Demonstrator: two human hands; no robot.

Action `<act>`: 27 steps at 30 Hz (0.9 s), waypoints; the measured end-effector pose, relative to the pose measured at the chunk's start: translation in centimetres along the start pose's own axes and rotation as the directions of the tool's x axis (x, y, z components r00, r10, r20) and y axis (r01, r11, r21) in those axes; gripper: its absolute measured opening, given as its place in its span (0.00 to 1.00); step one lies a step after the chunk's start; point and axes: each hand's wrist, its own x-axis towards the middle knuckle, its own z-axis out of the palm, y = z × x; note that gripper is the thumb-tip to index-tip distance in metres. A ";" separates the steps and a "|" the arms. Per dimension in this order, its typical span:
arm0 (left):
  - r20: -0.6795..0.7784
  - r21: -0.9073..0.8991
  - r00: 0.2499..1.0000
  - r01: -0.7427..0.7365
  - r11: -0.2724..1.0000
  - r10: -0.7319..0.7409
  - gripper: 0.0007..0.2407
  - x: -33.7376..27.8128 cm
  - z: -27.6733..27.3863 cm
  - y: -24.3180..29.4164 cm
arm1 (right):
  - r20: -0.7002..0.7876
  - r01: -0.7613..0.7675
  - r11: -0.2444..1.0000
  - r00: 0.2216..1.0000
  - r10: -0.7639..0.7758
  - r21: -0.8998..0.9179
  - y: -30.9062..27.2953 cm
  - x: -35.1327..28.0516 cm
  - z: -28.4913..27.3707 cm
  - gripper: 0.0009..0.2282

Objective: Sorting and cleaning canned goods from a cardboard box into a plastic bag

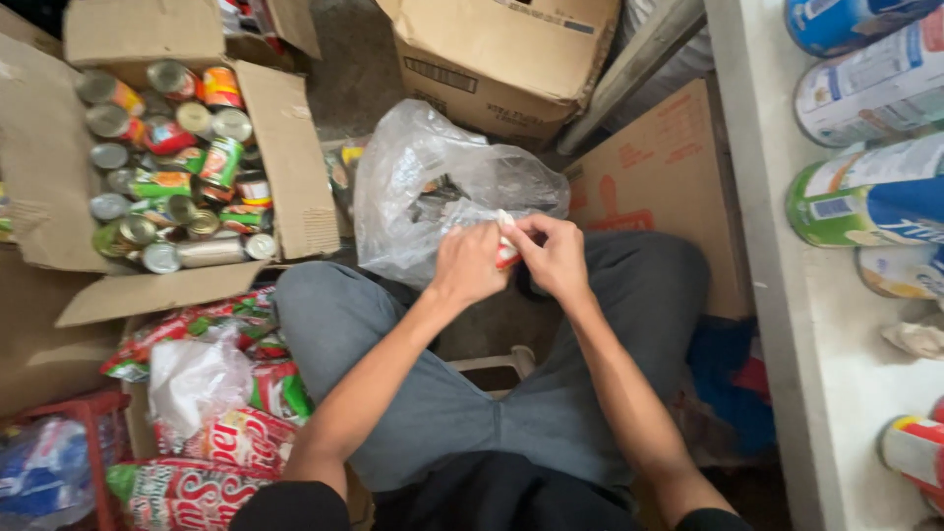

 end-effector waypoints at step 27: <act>0.342 -0.940 0.934 0.340 -0.038 -0.101 0.13 0.8 -4.2 -1.2 | 0.103 0.297 0.790 0.906 -0.411 0.536 1.8 1.6 -1.3 0.03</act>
